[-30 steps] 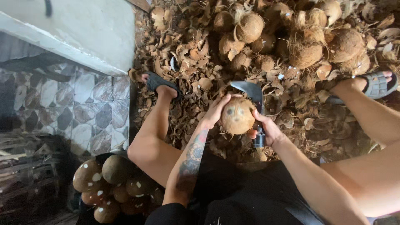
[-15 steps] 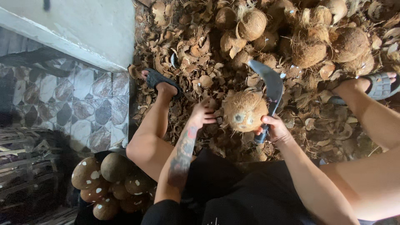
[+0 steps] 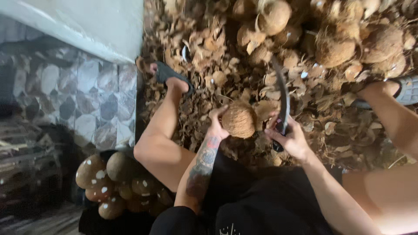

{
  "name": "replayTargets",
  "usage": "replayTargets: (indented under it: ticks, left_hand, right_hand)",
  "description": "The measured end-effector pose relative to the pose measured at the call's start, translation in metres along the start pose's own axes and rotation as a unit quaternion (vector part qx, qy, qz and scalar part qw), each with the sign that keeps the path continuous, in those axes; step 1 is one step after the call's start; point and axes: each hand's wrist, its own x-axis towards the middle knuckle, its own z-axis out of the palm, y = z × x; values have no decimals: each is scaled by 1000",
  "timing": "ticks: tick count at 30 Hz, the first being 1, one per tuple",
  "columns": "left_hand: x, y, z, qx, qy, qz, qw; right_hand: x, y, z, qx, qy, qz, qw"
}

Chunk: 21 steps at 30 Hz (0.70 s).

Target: The person sits on the floor and uses a curved knife to peel the husk off several coconuts one at a time. After each coconut is peeled, it is placed into a black plastic bag beside them.

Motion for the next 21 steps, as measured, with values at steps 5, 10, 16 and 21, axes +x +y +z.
replayTargets:
  ticks: [5,10,16,21]
  left_hand:
    - [80,-16,-75,-104,-136,7,985]
    - [63,-26,-60,-119,-122,-24,985]
    - [143,-42,-100,-152,-73,-13,986]
    - [152,-50,-106,-87,-38,78,992]
  right_hand:
    - [-23,5,2,16,-78,30,996]
    - [-43,-55,21,66,-114,-82,988]
    - [-38,-29,24,-140,-99,-116,978]
    - [-72,54,4,-135,-58,308,940]
